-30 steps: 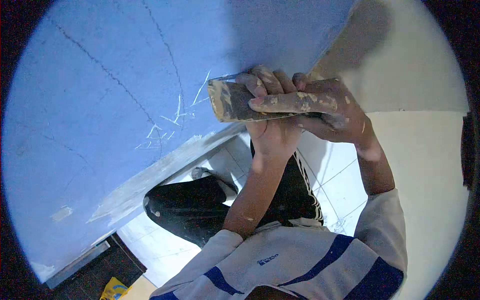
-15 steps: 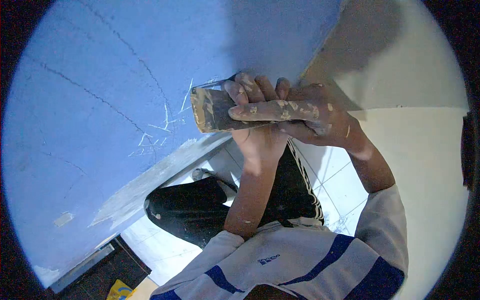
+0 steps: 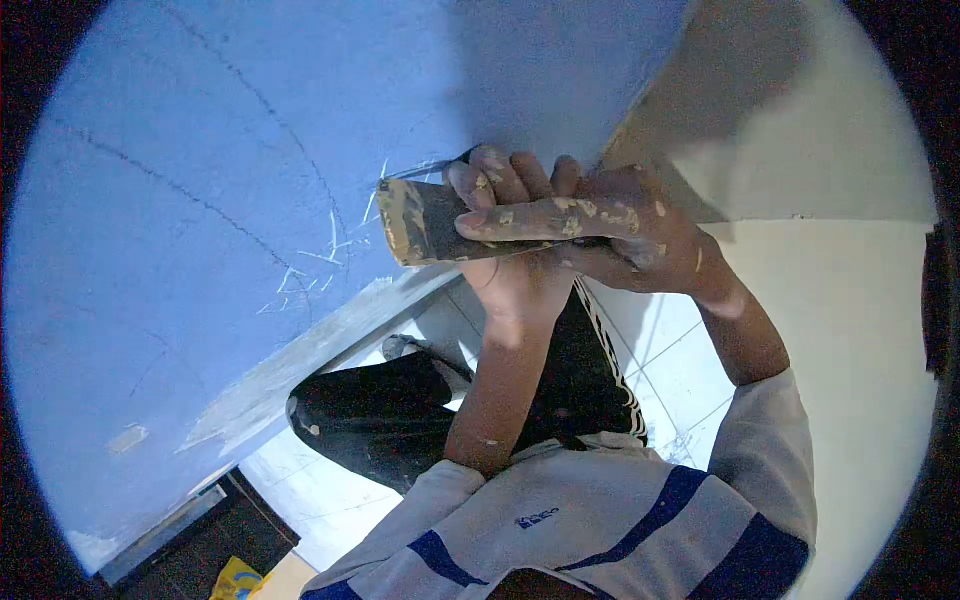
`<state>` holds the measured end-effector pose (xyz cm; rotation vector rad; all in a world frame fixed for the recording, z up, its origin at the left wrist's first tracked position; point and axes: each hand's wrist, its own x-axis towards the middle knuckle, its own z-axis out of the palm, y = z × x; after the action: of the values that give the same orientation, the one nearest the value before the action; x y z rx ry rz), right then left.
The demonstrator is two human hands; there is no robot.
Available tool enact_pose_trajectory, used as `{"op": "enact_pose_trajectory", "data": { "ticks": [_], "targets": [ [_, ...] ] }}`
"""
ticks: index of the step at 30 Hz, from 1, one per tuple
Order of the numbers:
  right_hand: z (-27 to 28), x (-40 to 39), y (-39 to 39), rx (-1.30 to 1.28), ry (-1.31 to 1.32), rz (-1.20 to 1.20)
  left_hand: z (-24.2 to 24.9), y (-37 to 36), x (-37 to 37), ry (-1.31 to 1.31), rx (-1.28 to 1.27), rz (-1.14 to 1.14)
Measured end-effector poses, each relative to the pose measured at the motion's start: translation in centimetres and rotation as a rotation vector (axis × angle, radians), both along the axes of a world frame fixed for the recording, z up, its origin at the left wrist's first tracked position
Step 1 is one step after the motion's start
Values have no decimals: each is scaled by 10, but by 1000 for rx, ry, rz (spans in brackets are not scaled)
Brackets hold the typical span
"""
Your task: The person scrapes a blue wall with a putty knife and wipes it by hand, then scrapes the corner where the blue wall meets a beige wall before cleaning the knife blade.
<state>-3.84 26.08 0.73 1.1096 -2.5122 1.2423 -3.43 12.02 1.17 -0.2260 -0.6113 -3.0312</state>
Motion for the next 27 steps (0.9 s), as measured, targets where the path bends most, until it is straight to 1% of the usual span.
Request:
{"op": "enact_pose_trajectory", "data": {
  "ticks": [3, 6, 8, 11, 14, 17, 20, 23, 26, 27],
  "targets": [
    [8, 9, -1, -9, 60, -92, -9, -4, -7, 189, 33, -118],
    [22, 10, 1, 16, 90, -129, -3, 6, 2, -6, 79, -69],
    [28, 10, 6, 88, 145, -151, -6, 8, 0, 75, 104, -134],
    [20, 13, 11, 55, 202, -187, -17, 12, 0, 112, 148, -183],
    [20, 8, 13, 56, 117, -123, -23, 13, -4, 179, 150, -213],
    [10, 12, 15, 55, 138, -154, -25, 9, -2, 204, 151, -222],
    [5, 10, 14, 72, 106, -135, -32, 9, -4, 236, 156, -226],
    [1, 9, 16, 163, 206, -128, -29, 9, 0, 191, 156, -221],
    [6, 10, 13, 39, 170, -145, -25, 8, 1, 144, 174, -213],
    [6, 8, 13, 43, 156, -141, -25, 8, 1, 133, 183, -213]
  ]
}}
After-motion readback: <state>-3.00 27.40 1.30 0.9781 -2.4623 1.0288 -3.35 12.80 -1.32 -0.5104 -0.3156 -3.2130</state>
